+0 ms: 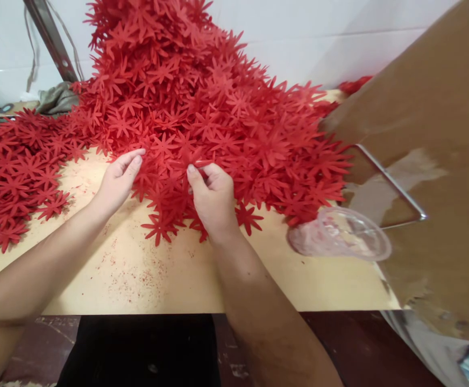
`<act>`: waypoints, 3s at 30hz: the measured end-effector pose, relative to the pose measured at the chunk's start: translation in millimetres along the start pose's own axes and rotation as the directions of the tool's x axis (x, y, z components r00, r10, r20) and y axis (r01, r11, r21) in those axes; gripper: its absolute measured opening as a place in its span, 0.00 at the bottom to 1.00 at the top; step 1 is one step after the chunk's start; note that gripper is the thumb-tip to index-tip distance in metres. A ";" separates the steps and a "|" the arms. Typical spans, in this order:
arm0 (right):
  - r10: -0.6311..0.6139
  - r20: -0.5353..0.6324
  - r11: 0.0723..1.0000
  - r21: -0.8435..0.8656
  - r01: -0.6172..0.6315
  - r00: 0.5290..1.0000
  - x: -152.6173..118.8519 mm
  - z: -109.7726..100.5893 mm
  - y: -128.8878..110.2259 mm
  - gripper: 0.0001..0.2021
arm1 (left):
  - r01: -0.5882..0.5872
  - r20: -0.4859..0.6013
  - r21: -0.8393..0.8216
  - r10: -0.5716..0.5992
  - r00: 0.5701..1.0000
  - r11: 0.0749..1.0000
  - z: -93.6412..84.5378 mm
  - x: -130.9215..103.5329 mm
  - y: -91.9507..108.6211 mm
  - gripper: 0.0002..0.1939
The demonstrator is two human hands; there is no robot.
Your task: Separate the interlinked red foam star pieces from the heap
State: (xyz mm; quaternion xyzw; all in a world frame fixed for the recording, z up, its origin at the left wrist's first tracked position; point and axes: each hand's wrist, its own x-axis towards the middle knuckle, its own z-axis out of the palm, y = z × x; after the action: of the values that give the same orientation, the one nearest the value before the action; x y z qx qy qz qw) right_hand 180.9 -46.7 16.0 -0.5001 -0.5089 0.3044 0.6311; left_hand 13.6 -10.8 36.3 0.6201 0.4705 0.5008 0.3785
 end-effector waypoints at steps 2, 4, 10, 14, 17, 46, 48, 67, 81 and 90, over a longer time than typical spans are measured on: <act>0.010 0.063 1.000 -0.025 -0.008 0.998 -1.8 1.5 -5.7 0.17 | -0.088 -0.054 0.054 0.091 0.994 0.995 -2.5 -0.6 1.7 0.15; 0.020 0.127 0.999 -0.043 -0.014 0.992 -3.6 2.4 -11.9 0.21 | -0.114 -0.036 0.060 0.116 0.993 0.992 -1.9 -4.9 7.2 0.15; -0.009 0.232 0.999 -0.037 0.018 0.973 -7.4 5.7 -17.9 0.27 | 0.070 0.259 -0.207 -0.015 0.966 0.976 15.1 -22.4 22.5 0.16; 0.018 0.339 0.999 0.029 -0.029 0.941 -9.1 8.8 -14.3 0.24 | 0.212 0.272 -0.320 -0.124 0.954 0.923 16.9 -19.8 20.2 0.10; 0.032 0.367 0.998 0.030 -0.046 0.930 -8.0 7.9 -11.3 0.21 | 0.255 0.134 -0.374 -0.220 0.966 0.892 8.7 -11.4 15.0 0.09; 0.159 0.026 0.954 0.254 -0.161 0.987 0.8 2.8 -3.3 0.10 | 0.227 0.325 -0.232 -0.145 0.935 0.946 14.9 -13.4 10.9 0.08; 0.143 -0.052 0.959 0.254 -0.125 0.988 2.1 -0.3 -2.0 0.09 | 0.223 0.276 -0.217 -0.159 0.948 0.951 13.9 -12.0 10.8 0.08; 0.124 0.070 0.891 0.432 -0.143 0.990 8.5 -11.0 2.3 0.10 | 0.227 0.161 -0.163 -0.201 0.966 0.960 9.3 -7.5 13.3 0.16; 0.248 0.134 0.797 0.535 -0.281 0.959 8.3 -14.0 -9.7 0.11 | 0.149 -0.018 -0.002 -0.149 0.989 0.989 -3.7 8.2 -5.3 0.07; 0.007 0.043 0.997 0.075 -0.010 0.999 -2.7 3.7 -1.6 0.07 | -0.070 0.276 0.069 0.048 0.960 0.995 11.1 -23.9 18.0 0.15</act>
State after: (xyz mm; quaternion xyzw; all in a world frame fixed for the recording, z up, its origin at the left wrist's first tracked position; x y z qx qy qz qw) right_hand 176.4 -48.4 16.5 -0.4718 -0.5082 0.3365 0.6371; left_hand 26.8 -38.7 44.6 0.7116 0.4140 0.4025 0.4003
